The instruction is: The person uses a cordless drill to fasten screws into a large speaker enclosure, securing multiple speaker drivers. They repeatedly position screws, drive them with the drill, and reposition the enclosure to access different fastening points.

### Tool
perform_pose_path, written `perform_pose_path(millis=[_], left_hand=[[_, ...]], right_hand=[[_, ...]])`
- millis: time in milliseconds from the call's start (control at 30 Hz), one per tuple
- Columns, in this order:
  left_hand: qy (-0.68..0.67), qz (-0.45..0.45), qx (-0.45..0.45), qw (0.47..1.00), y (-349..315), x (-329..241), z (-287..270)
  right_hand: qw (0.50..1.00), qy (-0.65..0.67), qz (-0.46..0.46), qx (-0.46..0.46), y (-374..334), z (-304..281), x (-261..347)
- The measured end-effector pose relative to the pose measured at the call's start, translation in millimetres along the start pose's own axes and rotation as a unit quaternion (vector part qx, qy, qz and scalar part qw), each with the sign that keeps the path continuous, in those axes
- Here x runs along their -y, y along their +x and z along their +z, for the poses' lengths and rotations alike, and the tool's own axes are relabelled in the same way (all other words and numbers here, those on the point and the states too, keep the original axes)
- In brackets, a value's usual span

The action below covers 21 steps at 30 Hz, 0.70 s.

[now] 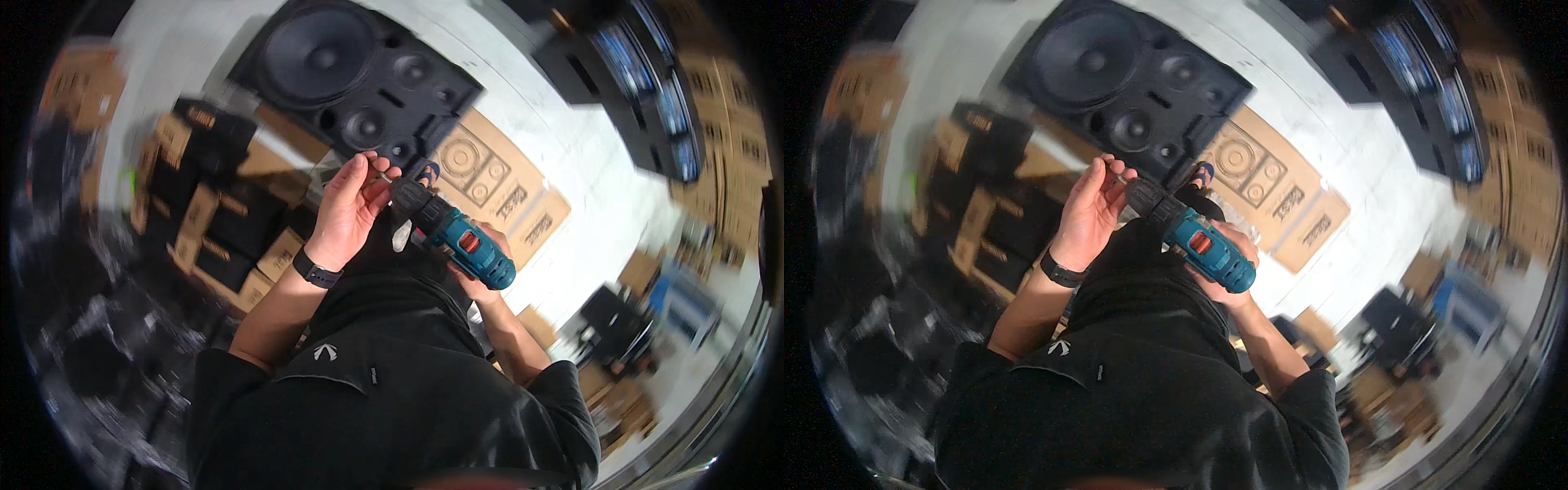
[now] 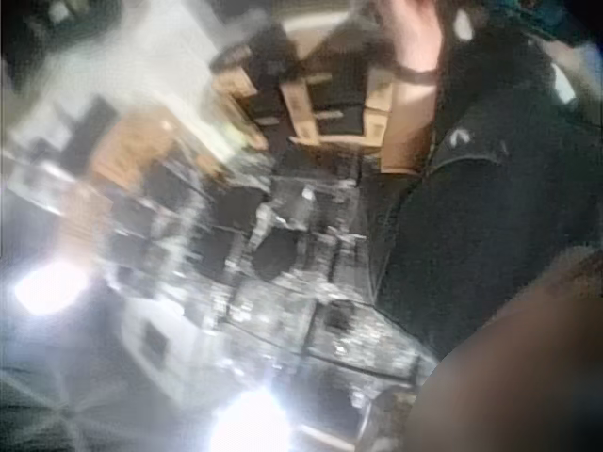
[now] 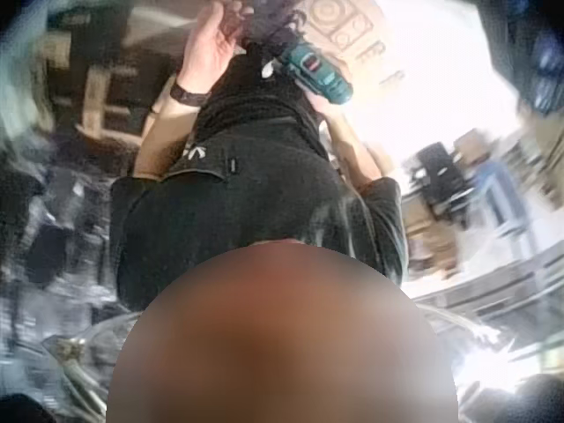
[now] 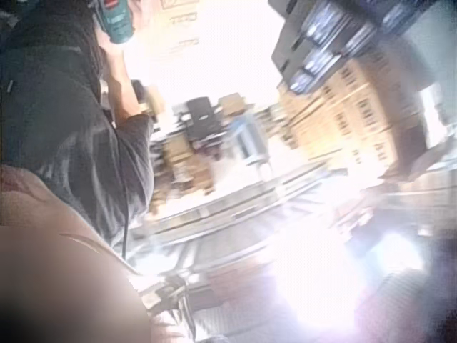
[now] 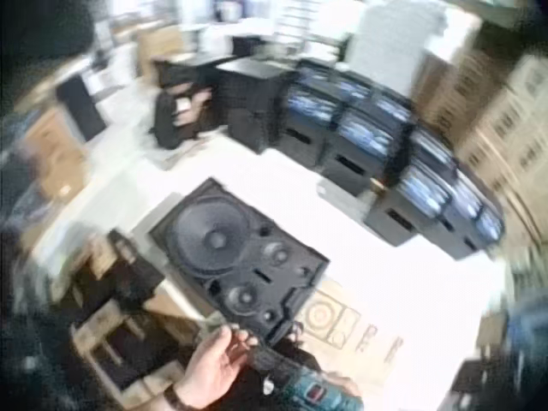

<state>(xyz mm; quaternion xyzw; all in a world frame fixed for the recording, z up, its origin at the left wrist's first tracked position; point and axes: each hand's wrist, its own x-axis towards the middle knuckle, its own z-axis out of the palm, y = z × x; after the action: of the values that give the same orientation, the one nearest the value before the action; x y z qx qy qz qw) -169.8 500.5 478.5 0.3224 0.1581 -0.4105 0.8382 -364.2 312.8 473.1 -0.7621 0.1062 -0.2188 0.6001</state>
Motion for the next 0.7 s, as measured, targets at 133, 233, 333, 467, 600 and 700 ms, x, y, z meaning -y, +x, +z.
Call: perform_pose_path(millis=[133,233,333,467,600,700], left_hand=[[0.089,-0.087,0.054,0.991,53.1,53.6,61.6],[0.149,-0.145,0.065,0.976,98.1,102.4,83.3],[0.187,-0.174,0.131,0.958,138.9,159.6,88.0],[0.202,-0.244,0.101,0.943,202.7,255.6,71.3],[0.247,-0.289,0.125,0.917,272.1,352.7,28.3],[0.295,-0.328,0.135,0.887,330.7,429.1,-22.6]], right_hand=[[0.970,-0.114,0.058,-0.207,-41.6,-35.8,8.8],[0.907,-0.109,0.093,-0.397,-60.9,-47.1,-10.2],[0.881,-0.285,0.088,-0.368,-70.7,-95.9,-46.4],[0.867,-0.308,0.297,-0.257,-87.4,-148.1,-101.8],[0.832,-0.318,0.419,-0.179,-107.1,-165.9,-210.4],[0.835,-0.309,0.422,-0.171,-143.4,-172.3,-318.3]])
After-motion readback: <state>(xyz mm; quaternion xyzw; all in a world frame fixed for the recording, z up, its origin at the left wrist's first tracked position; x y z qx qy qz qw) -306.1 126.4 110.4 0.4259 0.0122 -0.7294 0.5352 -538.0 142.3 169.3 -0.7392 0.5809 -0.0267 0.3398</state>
